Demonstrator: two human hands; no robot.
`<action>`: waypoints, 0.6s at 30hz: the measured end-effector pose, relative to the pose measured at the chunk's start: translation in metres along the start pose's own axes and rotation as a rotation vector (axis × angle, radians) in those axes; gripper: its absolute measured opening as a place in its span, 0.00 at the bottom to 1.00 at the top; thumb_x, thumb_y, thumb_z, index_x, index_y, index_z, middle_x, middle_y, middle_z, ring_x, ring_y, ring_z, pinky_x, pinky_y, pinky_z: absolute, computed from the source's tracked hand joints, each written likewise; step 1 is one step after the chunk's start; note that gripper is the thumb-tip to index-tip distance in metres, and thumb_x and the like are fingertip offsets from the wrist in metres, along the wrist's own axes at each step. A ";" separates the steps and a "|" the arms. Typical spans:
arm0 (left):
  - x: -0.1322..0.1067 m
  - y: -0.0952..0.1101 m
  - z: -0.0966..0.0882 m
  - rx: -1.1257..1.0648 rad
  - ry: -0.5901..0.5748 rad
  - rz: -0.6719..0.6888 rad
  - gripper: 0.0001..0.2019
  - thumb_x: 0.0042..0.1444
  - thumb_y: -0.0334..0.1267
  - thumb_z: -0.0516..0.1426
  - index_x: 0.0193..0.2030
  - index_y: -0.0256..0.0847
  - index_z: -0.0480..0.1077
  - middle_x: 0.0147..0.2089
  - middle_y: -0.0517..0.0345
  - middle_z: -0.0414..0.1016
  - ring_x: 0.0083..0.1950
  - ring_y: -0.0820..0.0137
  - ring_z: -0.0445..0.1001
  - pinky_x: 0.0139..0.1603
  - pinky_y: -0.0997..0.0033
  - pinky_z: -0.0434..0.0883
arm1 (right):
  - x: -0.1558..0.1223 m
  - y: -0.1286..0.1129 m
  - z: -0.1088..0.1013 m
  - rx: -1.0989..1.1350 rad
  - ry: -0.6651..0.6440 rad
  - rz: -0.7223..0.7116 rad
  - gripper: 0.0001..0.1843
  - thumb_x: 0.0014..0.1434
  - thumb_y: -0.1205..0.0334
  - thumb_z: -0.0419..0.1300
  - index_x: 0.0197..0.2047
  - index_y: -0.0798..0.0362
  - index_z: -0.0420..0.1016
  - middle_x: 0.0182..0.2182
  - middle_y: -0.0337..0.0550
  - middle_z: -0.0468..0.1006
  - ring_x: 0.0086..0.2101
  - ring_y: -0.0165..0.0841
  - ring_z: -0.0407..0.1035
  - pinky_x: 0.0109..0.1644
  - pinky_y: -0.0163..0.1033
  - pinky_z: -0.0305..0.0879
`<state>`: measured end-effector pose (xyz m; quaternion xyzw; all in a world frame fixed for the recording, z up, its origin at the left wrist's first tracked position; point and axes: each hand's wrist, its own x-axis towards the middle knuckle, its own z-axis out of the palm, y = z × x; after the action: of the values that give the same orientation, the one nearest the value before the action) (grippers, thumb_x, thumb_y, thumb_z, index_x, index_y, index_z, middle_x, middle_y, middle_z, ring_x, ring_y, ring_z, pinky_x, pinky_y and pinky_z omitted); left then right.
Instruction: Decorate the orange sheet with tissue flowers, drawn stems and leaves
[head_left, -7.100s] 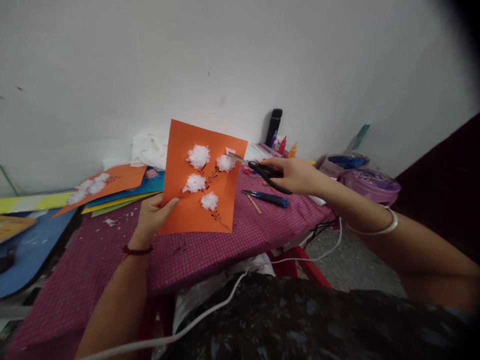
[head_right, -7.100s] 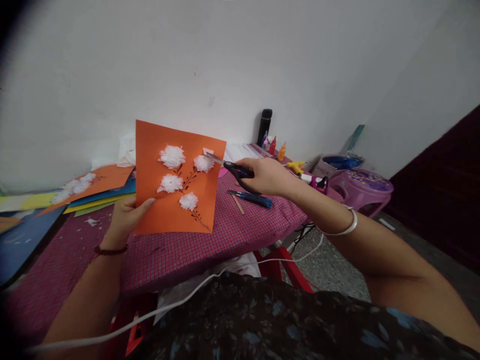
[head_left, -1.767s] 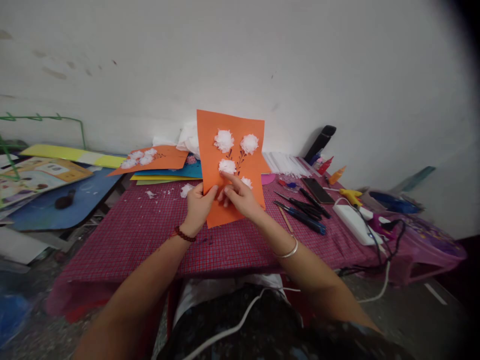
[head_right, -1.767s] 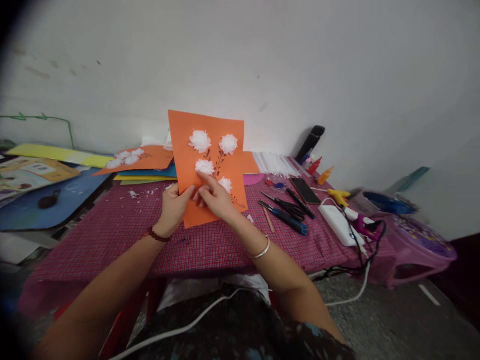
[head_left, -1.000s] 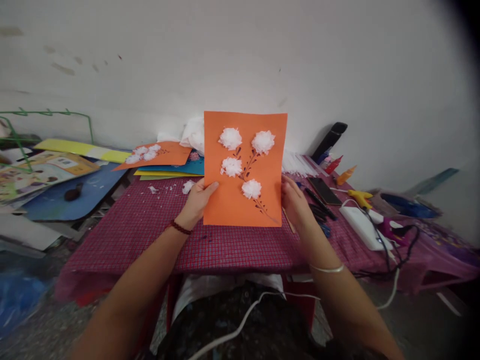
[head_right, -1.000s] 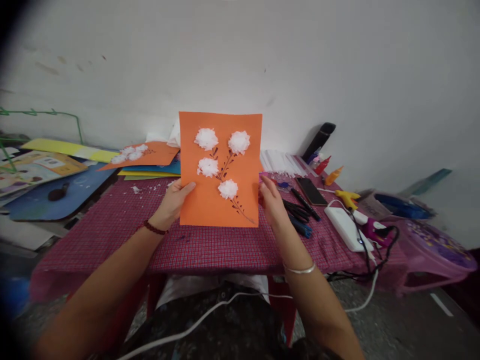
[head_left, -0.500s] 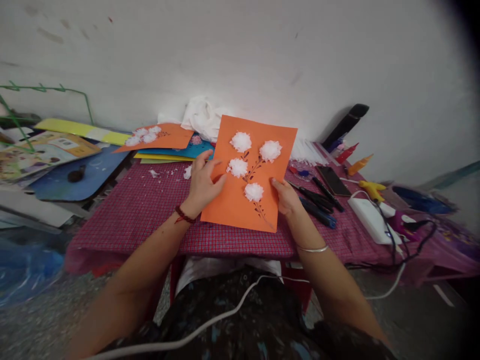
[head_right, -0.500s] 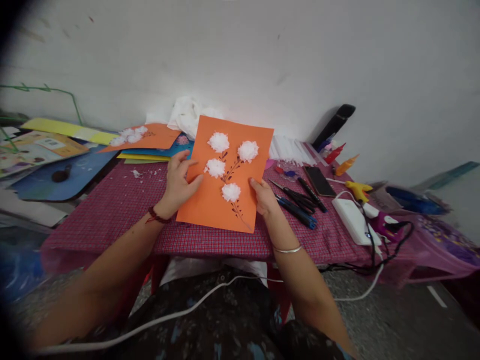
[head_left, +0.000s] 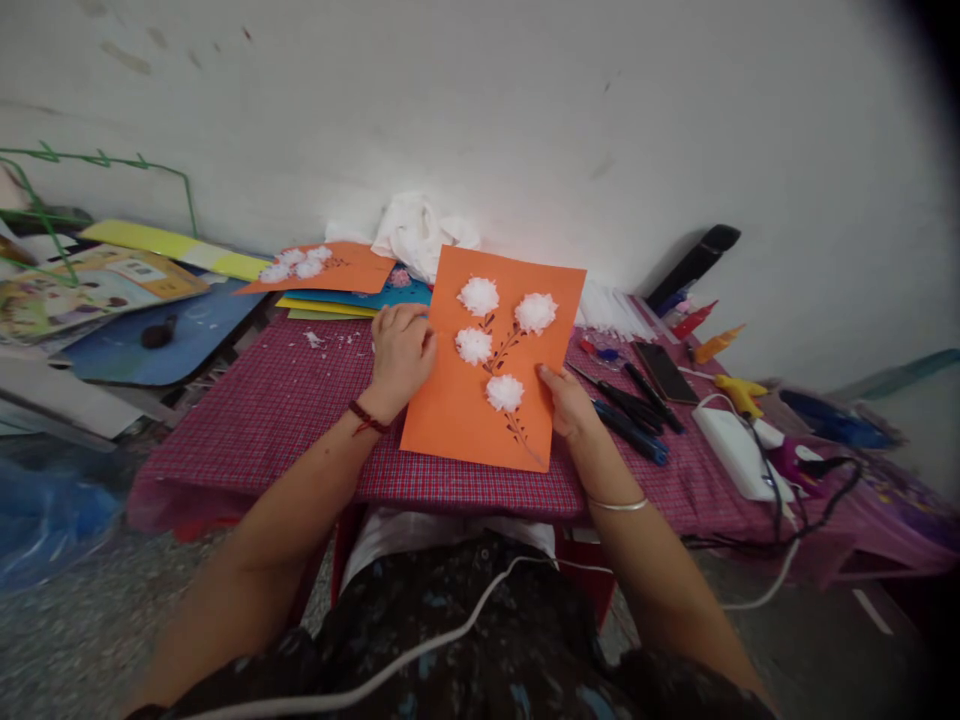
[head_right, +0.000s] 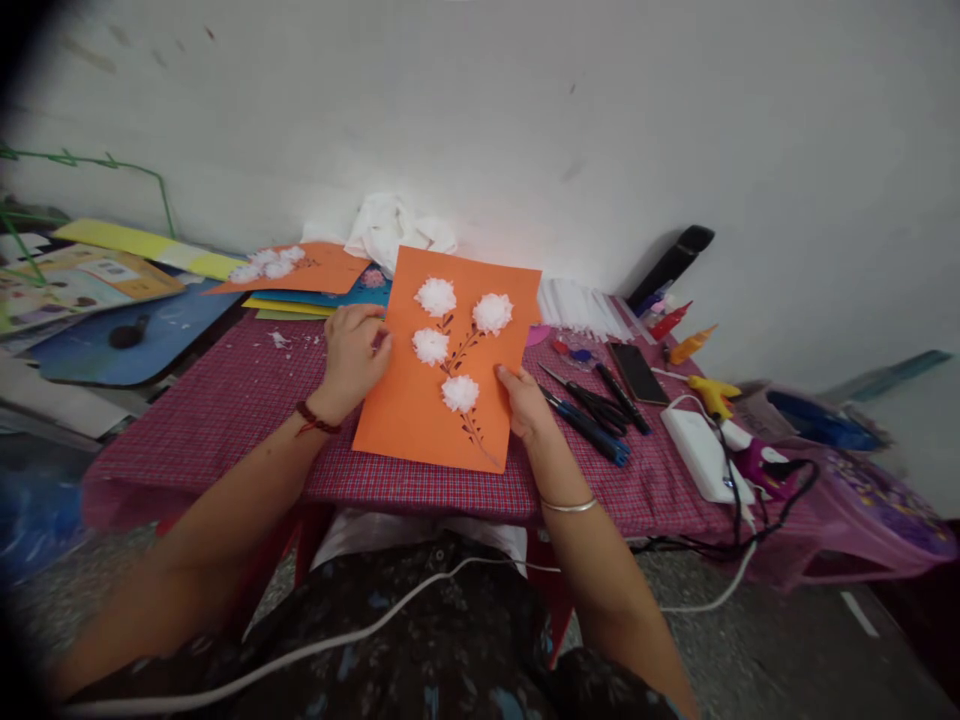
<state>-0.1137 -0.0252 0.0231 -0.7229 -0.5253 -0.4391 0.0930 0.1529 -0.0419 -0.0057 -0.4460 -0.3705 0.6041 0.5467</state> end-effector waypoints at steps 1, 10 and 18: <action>0.002 -0.004 -0.001 -0.014 0.019 -0.027 0.04 0.60 0.32 0.57 0.33 0.41 0.71 0.53 0.48 0.77 0.58 0.55 0.71 0.64 0.48 0.63 | 0.001 0.000 -0.001 0.000 0.001 -0.001 0.25 0.41 0.51 0.73 0.42 0.49 0.75 0.38 0.44 0.87 0.41 0.46 0.81 0.45 0.50 0.79; 0.021 -0.048 -0.009 -0.355 -0.010 -0.482 0.05 0.54 0.36 0.59 0.28 0.41 0.70 0.36 0.53 0.77 0.43 0.61 0.75 0.51 0.59 0.71 | 0.003 -0.003 -0.011 0.027 0.025 -0.023 0.21 0.43 0.53 0.72 0.41 0.49 0.76 0.40 0.43 0.87 0.41 0.45 0.81 0.48 0.51 0.79; 0.022 -0.082 -0.006 -0.497 -0.146 -0.666 0.11 0.47 0.30 0.54 0.35 0.37 0.76 0.31 0.53 0.78 0.27 0.69 0.72 0.31 0.69 0.71 | 0.007 -0.004 -0.022 0.017 0.066 -0.074 0.19 0.47 0.54 0.70 0.43 0.47 0.78 0.44 0.43 0.86 0.41 0.43 0.81 0.52 0.51 0.78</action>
<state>-0.1850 0.0214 0.0163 -0.5432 -0.6136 -0.5061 -0.2689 0.1749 -0.0348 -0.0099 -0.4471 -0.3635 0.5715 0.5843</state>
